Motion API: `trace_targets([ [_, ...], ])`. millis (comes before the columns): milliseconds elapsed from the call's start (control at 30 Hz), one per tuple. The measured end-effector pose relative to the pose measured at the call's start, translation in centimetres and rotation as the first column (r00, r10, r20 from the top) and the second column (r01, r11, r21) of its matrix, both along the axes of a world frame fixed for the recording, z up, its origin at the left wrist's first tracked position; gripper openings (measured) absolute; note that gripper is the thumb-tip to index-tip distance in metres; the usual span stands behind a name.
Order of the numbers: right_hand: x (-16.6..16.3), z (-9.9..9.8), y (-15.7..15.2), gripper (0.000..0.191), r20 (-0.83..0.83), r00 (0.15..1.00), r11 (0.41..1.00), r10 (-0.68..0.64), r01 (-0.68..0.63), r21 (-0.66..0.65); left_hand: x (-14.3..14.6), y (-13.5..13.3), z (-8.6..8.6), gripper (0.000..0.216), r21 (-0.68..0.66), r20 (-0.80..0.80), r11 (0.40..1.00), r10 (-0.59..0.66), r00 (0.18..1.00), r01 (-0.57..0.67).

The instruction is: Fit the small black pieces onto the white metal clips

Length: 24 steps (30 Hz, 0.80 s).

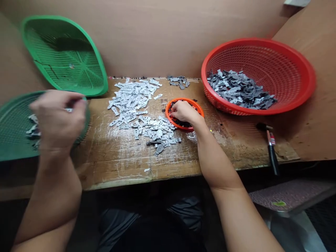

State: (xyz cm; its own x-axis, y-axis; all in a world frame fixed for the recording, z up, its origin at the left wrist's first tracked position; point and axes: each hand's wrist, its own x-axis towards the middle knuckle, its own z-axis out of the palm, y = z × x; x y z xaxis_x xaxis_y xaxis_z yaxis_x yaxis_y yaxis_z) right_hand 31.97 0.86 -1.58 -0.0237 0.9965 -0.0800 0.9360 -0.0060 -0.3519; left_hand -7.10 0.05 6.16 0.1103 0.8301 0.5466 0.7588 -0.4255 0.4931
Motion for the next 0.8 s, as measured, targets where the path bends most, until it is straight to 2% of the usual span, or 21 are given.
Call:
trace_targets([
  [33, 0.0, 0.0, 0.0, 0.014, 0.006, 1.000, 1.000, -0.014, 0.014, -0.006, 1.3, 0.0, -0.9, 0.015, -0.123, 0.013, 0.980, -0.154, 0.988, 0.154],
  [67, 0.0, -0.1, -0.1, 0.013, 0.015, 1.000, 1.000, -0.024, 0.024, -0.008, 2.6, 0.0, -2.0, 0.015, -0.262, 0.027, 0.921, -0.290, 0.957, 0.287],
  [100, 0.1, -0.1, -0.1, 0.012, 0.024, 0.999, 1.000, -0.024, 0.025, -0.011, 3.7, 0.0, -3.1, 0.014, -0.359, 0.013, 0.867, -0.366, 0.930, 0.346],
  [167, 0.0, 0.0, -0.2, 0.013, 0.033, 0.999, 1.000, -0.008, 0.008, -0.018, 5.4, 0.1, -5.2, 0.008, -0.437, -0.064, 0.819, -0.440, 0.896, 0.371],
  [233, -0.3, 0.3, -0.4, 0.013, 0.034, 0.999, 1.000, 0.007, -0.006, -0.027, 6.3, 0.2, -6.7, 0.007, -0.471, -0.127, 0.798, -0.484, 0.866, 0.377],
  [333, -0.9, 1.0, -0.9, 0.014, 0.056, 0.998, 0.998, 0.012, -0.008, -0.061, 6.8, 0.3, -7.5, 0.015, -0.486, -0.168, 0.798, -0.485, 0.858, 0.356],
  [467, -1.2, 1.3, -1.3, 0.017, 0.072, 0.997, 0.996, 0.014, -0.007, -0.092, 7.4, 0.1, -7.5, 0.030, -0.502, -0.193, 0.821, -0.414, 0.890, 0.273],
  [567, -1.0, 1.1, -1.1, 0.020, 0.037, 0.999, 0.995, 0.004, 0.000, -0.101, 8.1, -0.1, -7.7, 0.028, -0.510, -0.189, 0.817, -0.411, 0.892, 0.269],
  [667, -0.5, 1.1, -0.7, 0.019, -0.006, 1.000, 0.995, 0.002, -0.002, -0.104, 8.5, 0.1, -7.9, 0.022, -0.531, -0.083, 0.788, -0.413, 0.907, 0.311],
  [800, -0.2, 1.4, -0.5, 0.014, -0.061, 0.998, 0.993, 0.019, -0.026, -0.117, 8.0, 0.6, -7.5, 0.016, -0.563, 0.207, 0.717, -0.359, 0.910, 0.411],
])
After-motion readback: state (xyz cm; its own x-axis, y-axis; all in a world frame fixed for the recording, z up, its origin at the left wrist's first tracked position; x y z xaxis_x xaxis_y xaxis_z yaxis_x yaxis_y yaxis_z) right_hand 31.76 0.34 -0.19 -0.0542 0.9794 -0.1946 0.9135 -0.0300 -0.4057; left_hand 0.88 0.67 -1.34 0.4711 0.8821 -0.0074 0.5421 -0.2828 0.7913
